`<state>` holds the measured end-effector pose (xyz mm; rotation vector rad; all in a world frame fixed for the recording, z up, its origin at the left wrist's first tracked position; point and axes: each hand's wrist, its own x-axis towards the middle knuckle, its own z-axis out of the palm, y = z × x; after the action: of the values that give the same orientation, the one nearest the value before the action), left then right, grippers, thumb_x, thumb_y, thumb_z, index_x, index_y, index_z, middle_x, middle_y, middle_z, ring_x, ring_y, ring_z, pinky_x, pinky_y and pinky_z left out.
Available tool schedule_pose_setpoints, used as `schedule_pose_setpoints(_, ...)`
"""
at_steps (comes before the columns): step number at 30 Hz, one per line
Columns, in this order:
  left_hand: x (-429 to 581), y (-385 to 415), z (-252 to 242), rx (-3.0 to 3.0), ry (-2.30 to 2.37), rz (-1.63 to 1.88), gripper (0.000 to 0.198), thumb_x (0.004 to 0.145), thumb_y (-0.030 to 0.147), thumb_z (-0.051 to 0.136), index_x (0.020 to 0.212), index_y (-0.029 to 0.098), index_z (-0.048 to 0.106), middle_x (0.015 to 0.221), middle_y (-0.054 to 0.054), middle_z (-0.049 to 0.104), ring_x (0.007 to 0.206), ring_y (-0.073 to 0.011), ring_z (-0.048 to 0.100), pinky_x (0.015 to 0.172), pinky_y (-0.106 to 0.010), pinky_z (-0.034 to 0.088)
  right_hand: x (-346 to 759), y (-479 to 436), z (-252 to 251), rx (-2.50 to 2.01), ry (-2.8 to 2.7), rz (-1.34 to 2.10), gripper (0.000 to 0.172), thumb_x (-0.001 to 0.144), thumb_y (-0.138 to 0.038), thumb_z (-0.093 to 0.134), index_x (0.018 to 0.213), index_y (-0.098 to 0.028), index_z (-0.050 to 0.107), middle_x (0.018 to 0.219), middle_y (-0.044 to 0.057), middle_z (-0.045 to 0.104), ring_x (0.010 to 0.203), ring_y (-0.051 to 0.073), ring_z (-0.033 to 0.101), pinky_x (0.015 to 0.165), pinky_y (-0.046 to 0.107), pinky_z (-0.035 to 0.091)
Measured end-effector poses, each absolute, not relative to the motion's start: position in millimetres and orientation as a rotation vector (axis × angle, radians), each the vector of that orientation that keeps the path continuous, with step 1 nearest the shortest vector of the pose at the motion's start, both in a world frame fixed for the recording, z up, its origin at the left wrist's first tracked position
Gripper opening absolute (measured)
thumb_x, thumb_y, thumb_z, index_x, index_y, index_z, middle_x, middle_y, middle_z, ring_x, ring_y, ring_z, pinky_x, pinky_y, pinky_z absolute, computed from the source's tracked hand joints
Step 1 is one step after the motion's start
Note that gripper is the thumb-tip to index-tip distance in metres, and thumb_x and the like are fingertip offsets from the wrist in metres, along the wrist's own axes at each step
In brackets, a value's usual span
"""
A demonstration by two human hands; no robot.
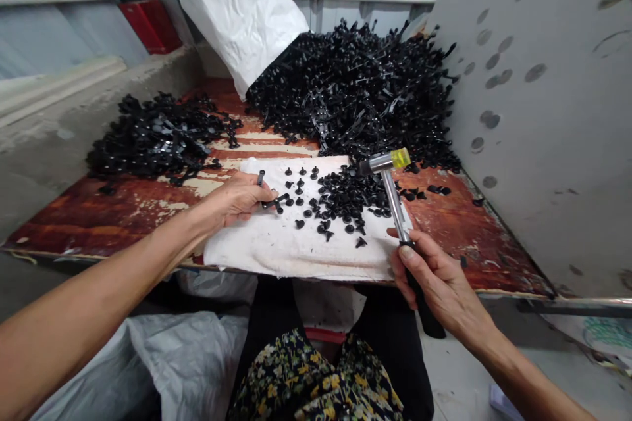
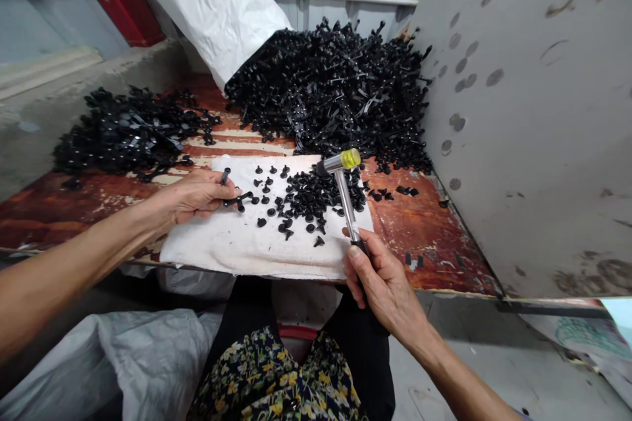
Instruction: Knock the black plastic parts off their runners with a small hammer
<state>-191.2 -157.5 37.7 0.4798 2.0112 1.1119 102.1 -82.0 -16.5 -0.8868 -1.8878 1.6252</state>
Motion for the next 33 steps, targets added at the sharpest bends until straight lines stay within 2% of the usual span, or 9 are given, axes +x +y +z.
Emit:
schedule_pose_setpoints(7, -191.9, -153.2, 36.3, 0.537, 2.026, 1.093, 0.026, 0.074, 0.003, 0.068, 0.056, 0.014, 0.053, 0.048, -0.005, 0.062, 0.026, -0.0033, 0.028, 0.027, -0.017, 0.015, 99.5, -88.7, -8.0, -0.898, -2.150, 1.511, 0.056, 0.095, -0.050, 0.045, 0.140, -0.017, 0.047, 0.052, -0.007, 0.043, 0.041, 0.011, 0.041, 0.037, 0.021, 0.037)
schedule_pose_setpoints(10, -194.9, -154.1, 34.0, 0.538, 2.024, 1.097, 0.027, 0.067, 0.004, 0.075, 0.055, 0.014, 0.054, 0.046, -0.003, 0.059, 0.026, -0.0031, 0.028, 0.028, -0.017, 0.014, 93.1, -88.3, -2.3, -0.822, -2.258, 1.423, 0.055, 0.097, -0.042, 0.045, 0.148, -0.022, 0.042, 0.059, -0.002, 0.054, 0.049, 0.014, 0.054, 0.040, 0.022, 0.045)
schedule_pose_setpoints(12, -196.3, -154.6, 33.0, 0.545, 2.052, 1.094, 0.027, 0.065, 0.005, 0.077, 0.055, 0.015, 0.054, 0.044, -0.002, 0.057, 0.027, -0.0041, 0.030, 0.028, -0.018, 0.014, 86.3, -87.0, 2.2, -0.755, -2.340, 1.303, 0.053, 0.098, -0.036, 0.045, 0.149, -0.024, 0.043, 0.078, 0.005, 0.068, 0.070, 0.019, 0.068, 0.053, 0.026, 0.057)
schedule_pose_setpoints(14, -196.4, -154.2, 33.3, 0.560, 2.092, 1.074, 0.026, 0.066, 0.006, 0.076, 0.055, 0.015, 0.054, 0.045, -0.001, 0.056, 0.028, -0.0058, 0.033, 0.028, -0.018, 0.015, 78.7, -86.1, 6.5, -0.647, -2.430, 1.151, 0.052, 0.097, -0.029, 0.045, 0.148, -0.025, 0.044, 0.111, 0.010, 0.072, 0.102, 0.024, 0.070, 0.080, 0.036, 0.062)
schedule_pose_setpoints(16, -195.6, -153.3, 34.6, 0.578, 2.119, 1.043, 0.027, 0.068, 0.007, 0.075, 0.054, 0.016, 0.053, 0.043, 0.000, 0.053, 0.028, -0.0065, 0.034, 0.028, -0.019, 0.016, 71.8, -86.5, 9.4, -0.525, -2.508, 1.022, 0.053, 0.096, -0.022, 0.043, 0.149, -0.025, 0.042, 0.137, 0.009, 0.062, 0.124, 0.025, 0.060, 0.102, 0.044, 0.053)
schedule_pose_setpoints(18, -194.6, -152.7, 36.2, 0.590, 2.117, 1.031, 0.027, 0.067, 0.007, 0.075, 0.052, 0.016, 0.053, 0.037, 0.003, 0.045, 0.026, -0.0059, 0.030, 0.029, -0.020, 0.015, 66.7, -87.9, 10.1, -0.428, -2.556, 0.937, 0.056, 0.096, -0.017, 0.040, 0.151, -0.025, 0.038, 0.145, 0.008, 0.055, 0.131, 0.023, 0.054, 0.109, 0.045, 0.045)
schedule_pose_setpoints(22, -194.7, -152.9, 36.9, 0.576, 2.055, 1.087, 0.031, 0.064, 0.005, 0.076, 0.049, 0.016, 0.052, 0.033, 0.007, 0.035, 0.025, -0.0047, 0.025, 0.031, -0.020, 0.012, 61.8, -89.3, 6.3, -0.391, -2.616, 0.825, 0.058, 0.097, -0.017, 0.036, 0.155, -0.022, 0.031, 0.132, 0.013, 0.063, 0.120, 0.025, 0.063, 0.102, 0.045, 0.052)
schedule_pose_setpoints(28, -196.7, -153.4, 36.1, 0.538, 2.034, 1.086, 0.028, 0.063, 0.002, 0.075, 0.050, 0.015, 0.054, 0.038, 0.001, 0.050, 0.026, -0.0037, 0.026, 0.031, -0.019, 0.012, 60.9, -89.4, 8.6, -0.472, -2.758, 0.730, 0.058, 0.095, -0.017, 0.036, 0.153, -0.020, 0.035, 0.102, 0.014, 0.069, 0.082, 0.024, 0.070, 0.081, 0.046, 0.060)
schedule_pose_setpoints(33, -198.5, -153.6, 34.2, 0.538, 1.980, 1.102, 0.029, 0.065, 0.003, 0.074, 0.050, 0.014, 0.053, 0.038, 0.000, 0.050, 0.026, -0.0031, 0.025, 0.030, -0.018, 0.010, 60.5, -93.2, 9.0, -0.397, -2.585, 0.664, 0.059, 0.097, -0.016, 0.034, 0.155, -0.021, 0.031, 0.105, 0.013, 0.070, 0.091, 0.023, 0.069, 0.085, 0.039, 0.060)
